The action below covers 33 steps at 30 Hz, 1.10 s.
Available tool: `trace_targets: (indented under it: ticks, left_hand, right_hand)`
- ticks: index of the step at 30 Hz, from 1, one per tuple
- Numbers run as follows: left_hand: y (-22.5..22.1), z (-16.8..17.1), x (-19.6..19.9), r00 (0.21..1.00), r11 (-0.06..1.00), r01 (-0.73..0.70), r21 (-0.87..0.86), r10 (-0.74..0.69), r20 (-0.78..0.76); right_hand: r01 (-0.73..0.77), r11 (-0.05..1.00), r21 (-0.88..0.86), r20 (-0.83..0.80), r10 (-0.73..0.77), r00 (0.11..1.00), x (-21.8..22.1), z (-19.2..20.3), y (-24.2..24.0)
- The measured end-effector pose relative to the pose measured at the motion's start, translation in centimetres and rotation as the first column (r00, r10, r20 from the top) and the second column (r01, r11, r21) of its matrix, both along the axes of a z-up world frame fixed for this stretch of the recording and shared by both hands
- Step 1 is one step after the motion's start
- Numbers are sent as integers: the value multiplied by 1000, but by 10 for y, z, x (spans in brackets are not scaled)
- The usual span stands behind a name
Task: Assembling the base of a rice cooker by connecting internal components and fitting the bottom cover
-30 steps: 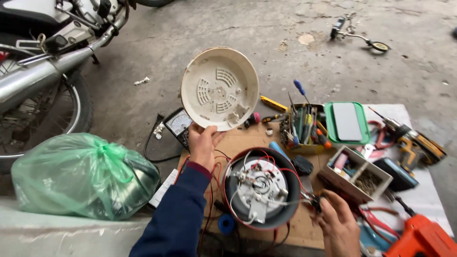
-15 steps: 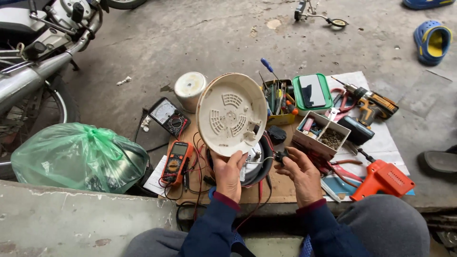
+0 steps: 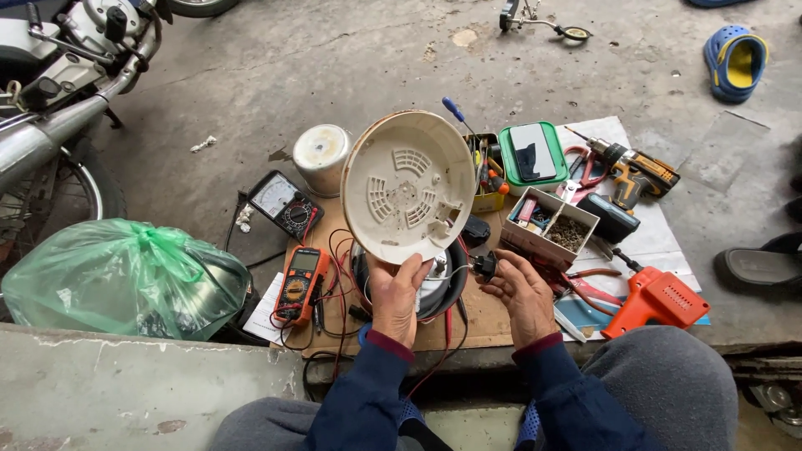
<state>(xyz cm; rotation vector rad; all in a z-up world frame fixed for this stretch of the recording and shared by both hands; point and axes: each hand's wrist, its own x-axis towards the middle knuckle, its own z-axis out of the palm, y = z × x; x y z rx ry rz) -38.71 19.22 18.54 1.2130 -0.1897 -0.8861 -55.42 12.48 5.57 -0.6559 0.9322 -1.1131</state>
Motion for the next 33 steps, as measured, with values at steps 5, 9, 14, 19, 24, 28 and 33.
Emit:
trace_targets:
  ticks: [5, 9, 14, 19, 24, 28, 33]
  left_hand:
    - [1, -6, 2, 1000, 1000, 1, -14, -1, -18]
    - [1, -5, 1, 1000, 1000, 19, -6, -19, -20]
    - [2, 4, -3, 999, 1000, 27, 3, -27, -46]
    - [8, 10, 3, 988, 996, 75, -56, -81, -131]
    - [9, 7, 2, 989, 995, 86, -44, -90, -120]
    - [9, 4, 1, 990, 995, 89, -45, -93, -110]
    - [11, 2, 2, 985, 993, 93, -68, -102, -141]
  right_hand:
    - [-11, 1000, 9, 38, 10, 999, -1, -5, -1]
    - [-11, 1000, 21, 42, 10, 999, 0, -4, 0]
    - [-9, 999, 51, 37, 7, 999, 1, 5, 1]
    - [-66, 989, 135, 33, 63, 998, -1, 29, 3]
    - [-84, 983, 161, 7, 84, 996, -1, 27, 2]
    - [-85, 985, 150, -5, 87, 996, 0, 33, 5]
    - [-77, 981, 178, -33, 84, 996, 1, 42, 6]
